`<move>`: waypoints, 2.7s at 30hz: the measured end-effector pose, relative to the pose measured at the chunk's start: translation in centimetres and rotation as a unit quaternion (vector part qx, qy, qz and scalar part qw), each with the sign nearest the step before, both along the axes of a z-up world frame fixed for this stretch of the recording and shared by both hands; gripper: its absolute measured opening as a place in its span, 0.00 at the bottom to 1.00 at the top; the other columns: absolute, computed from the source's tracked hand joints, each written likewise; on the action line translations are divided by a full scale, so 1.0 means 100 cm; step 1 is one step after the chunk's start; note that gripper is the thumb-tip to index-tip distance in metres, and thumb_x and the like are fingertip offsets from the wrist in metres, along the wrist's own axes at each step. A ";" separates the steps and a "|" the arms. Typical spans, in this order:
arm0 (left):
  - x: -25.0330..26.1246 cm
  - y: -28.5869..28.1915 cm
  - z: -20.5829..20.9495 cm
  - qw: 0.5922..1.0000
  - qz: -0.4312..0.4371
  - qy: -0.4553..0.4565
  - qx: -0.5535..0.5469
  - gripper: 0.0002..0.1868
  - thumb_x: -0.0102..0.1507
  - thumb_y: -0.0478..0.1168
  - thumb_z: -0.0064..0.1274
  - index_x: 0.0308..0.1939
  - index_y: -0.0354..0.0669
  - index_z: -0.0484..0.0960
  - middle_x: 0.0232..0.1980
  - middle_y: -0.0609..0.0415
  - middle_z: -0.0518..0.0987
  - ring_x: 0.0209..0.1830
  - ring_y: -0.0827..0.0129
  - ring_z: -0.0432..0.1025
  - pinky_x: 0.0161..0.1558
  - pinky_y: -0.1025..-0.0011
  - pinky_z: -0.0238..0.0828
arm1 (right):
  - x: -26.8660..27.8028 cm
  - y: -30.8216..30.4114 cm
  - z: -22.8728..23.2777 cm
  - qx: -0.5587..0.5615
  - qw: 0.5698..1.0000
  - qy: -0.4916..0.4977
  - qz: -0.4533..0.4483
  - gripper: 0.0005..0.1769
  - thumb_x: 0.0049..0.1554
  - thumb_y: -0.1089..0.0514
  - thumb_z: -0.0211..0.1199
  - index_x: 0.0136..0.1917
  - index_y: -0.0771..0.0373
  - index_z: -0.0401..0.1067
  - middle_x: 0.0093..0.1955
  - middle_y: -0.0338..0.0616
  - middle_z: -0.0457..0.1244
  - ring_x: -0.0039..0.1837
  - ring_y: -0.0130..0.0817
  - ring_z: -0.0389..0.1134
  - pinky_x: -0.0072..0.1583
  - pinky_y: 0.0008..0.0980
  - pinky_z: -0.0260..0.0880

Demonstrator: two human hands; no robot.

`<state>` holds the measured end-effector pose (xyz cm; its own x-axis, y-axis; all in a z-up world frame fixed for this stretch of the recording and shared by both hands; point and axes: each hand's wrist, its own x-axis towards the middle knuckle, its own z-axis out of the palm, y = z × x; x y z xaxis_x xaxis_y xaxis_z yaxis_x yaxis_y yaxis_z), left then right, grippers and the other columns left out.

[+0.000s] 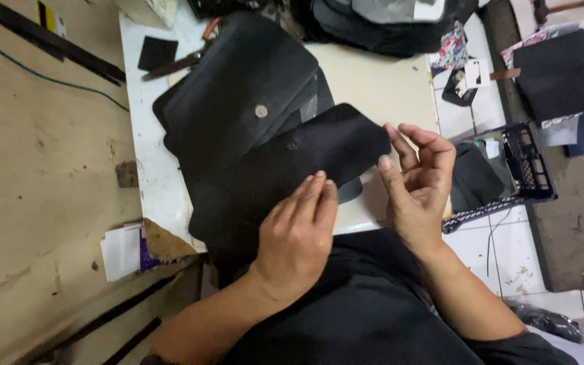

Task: The person is assembling and inspecting black leather bag components, checking the flaps and using a small tool to adjust the material.

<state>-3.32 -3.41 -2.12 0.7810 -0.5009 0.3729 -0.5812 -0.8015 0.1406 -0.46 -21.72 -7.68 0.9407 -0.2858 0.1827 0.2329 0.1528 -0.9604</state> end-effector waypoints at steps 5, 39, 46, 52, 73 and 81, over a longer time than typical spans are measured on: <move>-0.011 -0.019 -0.016 0.999 0.029 0.027 -0.020 0.14 0.69 0.34 0.49 0.58 0.37 0.81 0.63 0.43 0.81 0.59 0.58 0.79 0.52 0.67 0.77 | -0.010 -0.001 -0.022 0.100 0.994 0.039 -0.005 0.22 0.62 0.62 0.64 0.67 0.65 0.61 0.73 0.55 0.60 0.74 0.35 0.64 0.74 0.29 0.66; 0.063 -0.030 0.017 0.910 0.006 0.239 -0.340 0.09 0.65 0.34 0.57 0.44 0.31 0.86 0.36 0.38 0.84 0.31 0.51 0.82 0.28 0.68 0.80 | 0.006 -0.002 0.031 -0.131 0.987 0.077 0.046 0.03 0.61 0.67 0.67 0.50 0.70 0.79 0.37 0.48 0.71 0.43 0.25 0.71 0.49 0.27 0.75; 0.069 -0.029 0.012 0.906 -0.002 0.250 -0.343 0.09 0.65 0.34 0.55 0.41 0.30 0.87 0.33 0.38 0.83 0.28 0.49 0.81 0.23 0.69 0.77 | 0.007 -0.004 0.039 -0.162 0.983 0.061 0.059 0.03 0.62 0.69 0.66 0.49 0.71 0.79 0.39 0.49 0.70 0.44 0.31 0.74 0.49 0.31 0.76; 0.068 -0.030 -0.001 0.901 -0.005 0.244 -0.359 0.08 0.64 0.33 0.55 0.39 0.30 0.87 0.30 0.40 0.83 0.25 0.50 0.80 0.22 0.69 0.77 | 0.008 -0.006 0.034 -0.188 0.979 0.052 0.065 0.03 0.62 0.70 0.65 0.49 0.71 0.79 0.39 0.49 0.70 0.43 0.31 0.73 0.47 0.31 0.75; 0.047 -0.001 0.002 0.882 -0.021 0.269 -0.386 0.11 0.61 0.32 0.61 0.47 0.29 0.85 0.40 0.33 0.83 0.39 0.41 0.82 0.35 0.59 0.83 | -0.001 -0.004 -0.004 0.002 0.980 0.073 0.184 0.29 0.57 0.77 0.62 0.72 0.75 0.64 0.64 0.56 0.67 0.65 0.40 0.70 0.62 0.35 0.77; 0.045 0.005 -0.007 0.924 -0.014 0.248 -0.290 0.10 0.65 0.36 0.54 0.46 0.35 0.87 0.40 0.40 0.85 0.39 0.42 0.81 0.35 0.55 0.80 | -0.006 -0.001 -0.005 -0.086 0.978 0.081 0.169 0.15 0.59 0.73 0.64 0.60 0.78 0.73 0.53 0.59 0.72 0.57 0.34 0.72 0.54 0.32 0.78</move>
<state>1.20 -2.94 -2.78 0.9174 -0.3524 0.1847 -0.3499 -0.4935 0.7963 -1.08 -21.84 -8.15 0.9968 0.0685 0.0407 0.0389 0.0271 -0.9989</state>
